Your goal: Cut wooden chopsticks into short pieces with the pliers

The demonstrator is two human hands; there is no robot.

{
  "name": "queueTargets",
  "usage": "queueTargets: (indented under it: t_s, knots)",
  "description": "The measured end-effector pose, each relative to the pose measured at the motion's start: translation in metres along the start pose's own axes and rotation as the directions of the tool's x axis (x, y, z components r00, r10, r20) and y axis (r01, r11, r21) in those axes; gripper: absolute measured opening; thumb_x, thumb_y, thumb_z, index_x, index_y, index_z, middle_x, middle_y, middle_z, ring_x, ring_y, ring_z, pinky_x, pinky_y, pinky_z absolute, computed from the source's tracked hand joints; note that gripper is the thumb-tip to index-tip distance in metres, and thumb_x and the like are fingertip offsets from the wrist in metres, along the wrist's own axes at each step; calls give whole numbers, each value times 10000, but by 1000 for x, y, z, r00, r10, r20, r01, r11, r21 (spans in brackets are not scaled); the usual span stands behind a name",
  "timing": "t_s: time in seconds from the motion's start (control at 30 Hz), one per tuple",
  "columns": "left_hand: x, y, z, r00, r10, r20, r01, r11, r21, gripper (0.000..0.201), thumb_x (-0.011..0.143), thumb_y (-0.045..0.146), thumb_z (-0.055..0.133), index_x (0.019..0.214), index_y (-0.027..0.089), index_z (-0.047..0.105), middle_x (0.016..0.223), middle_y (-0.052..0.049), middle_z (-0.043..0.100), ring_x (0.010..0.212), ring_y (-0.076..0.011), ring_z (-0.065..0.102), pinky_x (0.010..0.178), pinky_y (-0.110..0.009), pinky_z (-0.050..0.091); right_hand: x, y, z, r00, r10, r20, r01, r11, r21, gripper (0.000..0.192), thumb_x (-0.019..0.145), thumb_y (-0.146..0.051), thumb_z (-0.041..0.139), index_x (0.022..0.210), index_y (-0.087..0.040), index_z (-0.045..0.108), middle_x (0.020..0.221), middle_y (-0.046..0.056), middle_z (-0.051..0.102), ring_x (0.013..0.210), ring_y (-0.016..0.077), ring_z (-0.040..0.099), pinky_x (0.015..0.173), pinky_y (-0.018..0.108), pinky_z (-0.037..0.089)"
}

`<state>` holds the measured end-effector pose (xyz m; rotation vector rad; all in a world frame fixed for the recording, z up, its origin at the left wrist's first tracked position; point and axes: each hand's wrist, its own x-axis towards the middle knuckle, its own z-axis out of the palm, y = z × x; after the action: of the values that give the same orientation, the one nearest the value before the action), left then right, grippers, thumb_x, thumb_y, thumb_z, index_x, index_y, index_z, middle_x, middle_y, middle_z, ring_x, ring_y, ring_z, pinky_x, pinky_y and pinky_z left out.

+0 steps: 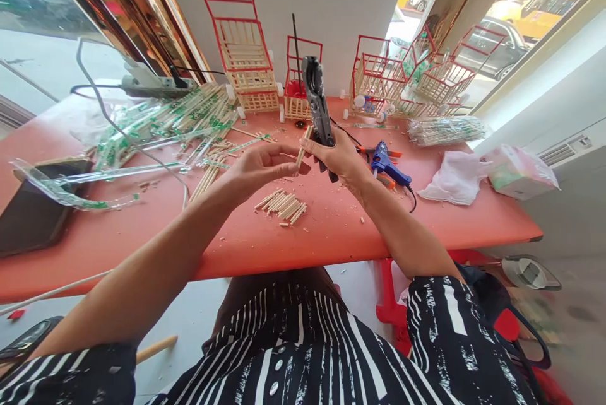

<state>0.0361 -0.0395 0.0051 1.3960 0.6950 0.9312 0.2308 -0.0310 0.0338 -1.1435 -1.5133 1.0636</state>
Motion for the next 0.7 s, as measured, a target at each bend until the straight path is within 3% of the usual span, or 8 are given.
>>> queueTargets:
  t_s: [0.1, 0.23, 0.43, 0.7]
  knots:
    - [2, -4, 4, 993, 4, -121, -14, 997, -77, 583, 690, 484, 964, 1056, 144, 662, 816, -114, 824, 836, -249, 816, 792, -355, 609, -6, -2, 7, 998, -56, 38, 58, 997, -53, 469, 736, -591, 893, 747, -223, 602, 652, -25, 569, 594, 116, 494, 515, 278, 411]
    - [2, -5, 10, 978, 33, -208, -43, 998, -43, 521, 686, 420, 963, 967, 187, 591, 653, -25, 774, 674, -215, 782, 696, -323, 576, -11, -5, 13, 990, -113, 81, 119, 990, -77, 439, 785, -582, 863, 763, -221, 615, 685, -23, 565, 644, 122, 481, 572, 286, 390]
    - [0, -5, 10, 968, 107, -228, -105, 994, 24, 402, 750, 327, 887, 996, 190, 600, 704, -31, 806, 651, -184, 762, 673, -300, 554, -14, -7, 14, 989, -144, 45, 148, 985, -86, 418, 829, -602, 816, 806, -227, 631, 789, 21, 644, 730, 156, 529, 618, 303, 416]
    - [4, -10, 12, 964, 97, -248, -100, 995, 2, 414, 708, 364, 921, 872, 190, 583, 697, -47, 791, 652, -187, 760, 615, -273, 518, -13, -6, 13, 981, -194, -2, 191, 970, -153, 403, 799, -551, 854, 796, -232, 607, 776, 6, 567, 740, 160, 488, 658, 308, 424]
